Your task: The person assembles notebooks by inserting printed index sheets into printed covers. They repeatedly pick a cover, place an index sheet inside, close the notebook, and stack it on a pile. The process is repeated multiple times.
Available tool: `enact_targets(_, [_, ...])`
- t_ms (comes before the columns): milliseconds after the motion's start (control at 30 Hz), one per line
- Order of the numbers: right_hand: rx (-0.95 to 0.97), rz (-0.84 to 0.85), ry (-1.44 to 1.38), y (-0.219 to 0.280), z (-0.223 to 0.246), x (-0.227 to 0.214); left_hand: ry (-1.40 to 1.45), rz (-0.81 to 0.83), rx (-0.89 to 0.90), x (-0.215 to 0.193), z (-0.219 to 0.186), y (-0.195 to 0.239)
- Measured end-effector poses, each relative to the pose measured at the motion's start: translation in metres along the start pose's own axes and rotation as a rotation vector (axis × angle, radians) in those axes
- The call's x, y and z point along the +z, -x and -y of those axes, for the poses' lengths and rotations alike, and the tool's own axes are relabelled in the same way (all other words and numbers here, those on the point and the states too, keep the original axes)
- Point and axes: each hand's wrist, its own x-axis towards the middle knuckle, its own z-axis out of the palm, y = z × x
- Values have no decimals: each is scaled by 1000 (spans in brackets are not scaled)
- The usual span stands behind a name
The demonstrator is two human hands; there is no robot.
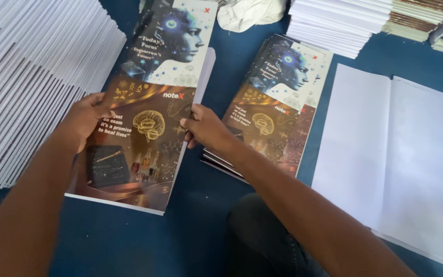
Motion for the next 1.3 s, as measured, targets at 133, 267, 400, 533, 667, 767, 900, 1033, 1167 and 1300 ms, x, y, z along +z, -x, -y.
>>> enact_targets(133, [36,-2,11,-8,-20,6,-33,10,16,-1,26,-16])
enact_targets(267, [87,-41,32,-12,-37,9,-46,-5,-20,4,43,-26])
enact_targets(400, [150,-82,30,-20,-51,14,-152,-45,-74,7,54,-31])
enact_targets(533, [148,-81,0,-19,-68,19,-131,5,-121,10,66,-34])
enact_targets(667, [153,-91,22,-23,-82,21,-108,2,-94,17,73,-39])
enact_targets(767, [179,-112,78,-21,-89,18,-188,-24,-132,21,76,-38])
enact_targets(900, [211,-163,143,-21,-97,17,-258,27,-59,24,73,-40])
enact_targets(1033, [229,-126,157,-22,-107,13,-185,31,-174,25,74,-38])
enact_targets(1167, [213,-123,167,-25,-113,14,-152,16,-170,26,73,-39])
enact_targets(1300, [189,-119,192,-23,-112,17,-170,0,-171,25,75,-41])
